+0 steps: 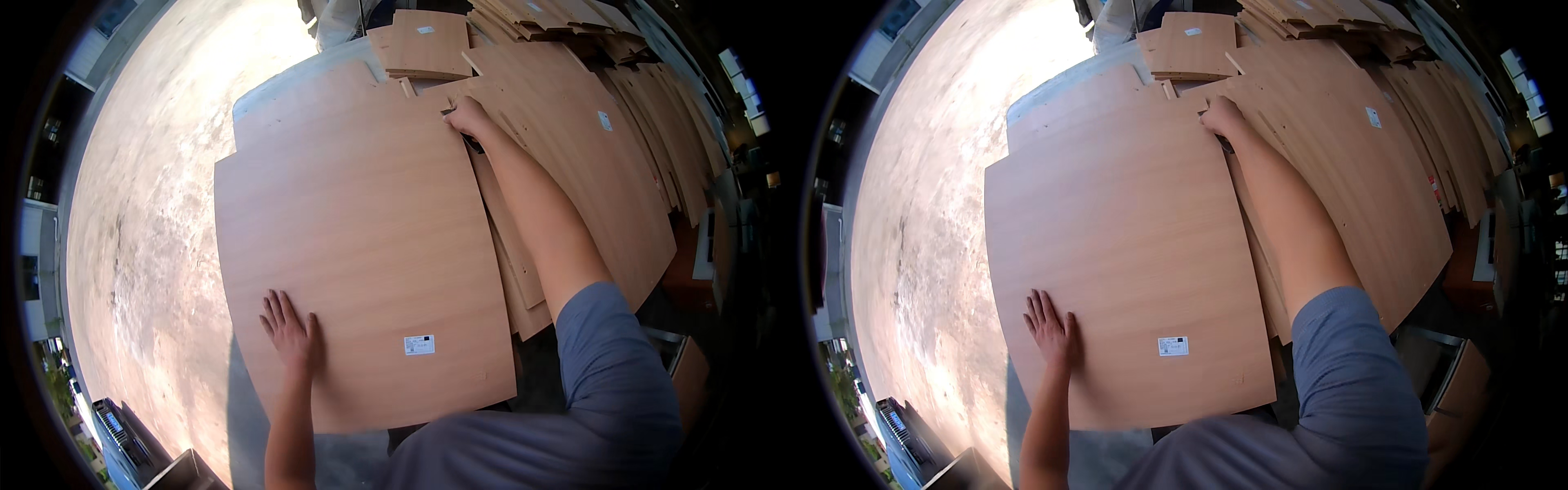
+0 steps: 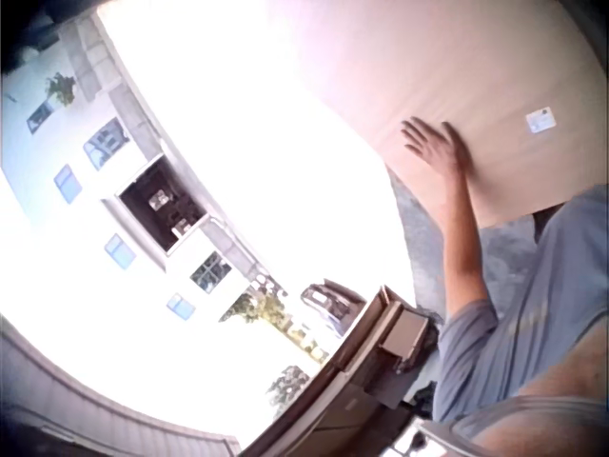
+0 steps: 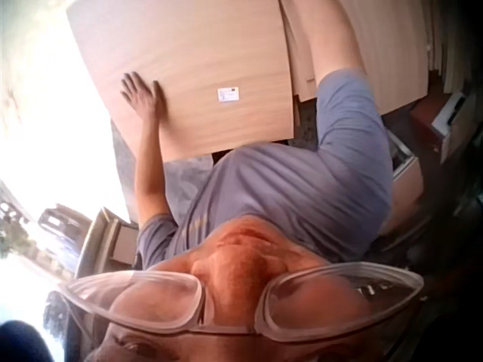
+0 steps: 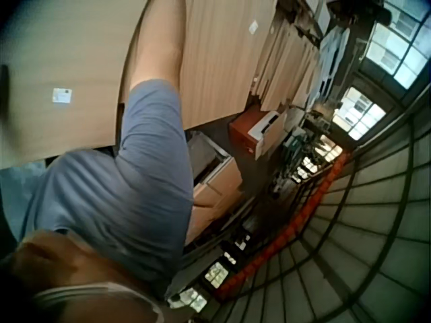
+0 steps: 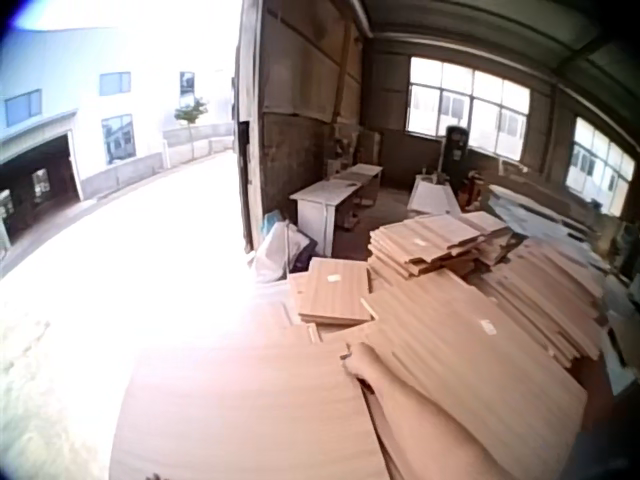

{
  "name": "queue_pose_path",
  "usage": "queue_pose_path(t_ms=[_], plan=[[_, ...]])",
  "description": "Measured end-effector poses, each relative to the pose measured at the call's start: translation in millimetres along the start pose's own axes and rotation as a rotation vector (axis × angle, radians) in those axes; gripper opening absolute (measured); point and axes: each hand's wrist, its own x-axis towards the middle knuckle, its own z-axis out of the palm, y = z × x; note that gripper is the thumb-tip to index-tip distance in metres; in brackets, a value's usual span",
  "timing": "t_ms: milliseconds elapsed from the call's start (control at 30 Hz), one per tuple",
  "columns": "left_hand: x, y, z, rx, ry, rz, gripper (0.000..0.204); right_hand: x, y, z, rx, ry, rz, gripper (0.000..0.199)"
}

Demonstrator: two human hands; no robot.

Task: The person uses a sanding block to smooth the edges and surfaces of large wooden panels. They repeatedly pick up panels from a stack, sand them, and place them back on the stack or a nearby table.

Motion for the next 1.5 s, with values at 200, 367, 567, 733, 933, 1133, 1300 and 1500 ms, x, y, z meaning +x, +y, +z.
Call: queue_pose_path(t_ms=[200, 367, 567, 733, 933, 1133, 1300, 1500], plan=[[-0.5, -2.1, -0.7, -0.009, 0.006, -0.003, 0.077, 26.6, -14.1, -12.5, 0.002, -0.054, -0.116, 0.032], [2.2, -1.7, -0.7, -0.023, 0.016, 0.004, 0.078, 50.5, -15.1, -28.1, -0.122, -0.171, -0.192, 0.036], [2.1, 0.4, -5.1, -0.041, 0.005, 0.005, 0.079, 61.1, -19.3, -42.9, -0.261, -0.303, -0.323, 0.046], [4.0, 0.2, -7.2, -0.048, -0.013, -0.007, 0.08, 66.8, -24.3, -52.6, -0.262, -0.32, -0.391, 0.05], [8.9, 1.9, -9.8, -0.027, -0.028, -0.009, 0.081, 68.0, -39.8, -43.0, -0.234, -0.368, -0.515, 0.055], [13.8, 0.2, -12.5, -0.057, -0.046, 0.001, 0.084, 60.6, -102.3, -17.0, -0.24, -0.438, -0.537, 0.05], [16.4, -6.8, -13.6, -0.099, -0.047, 0.004, 0.085, 66.1, -168.2, 30.5, -0.258, -0.494, -0.625, 0.049], [13.3, -7.6, -20.0, -0.196, -0.079, 0.024, 0.081, 52.0, -273.5, 97.8, -0.33, -0.532, -0.742, 0.045]])
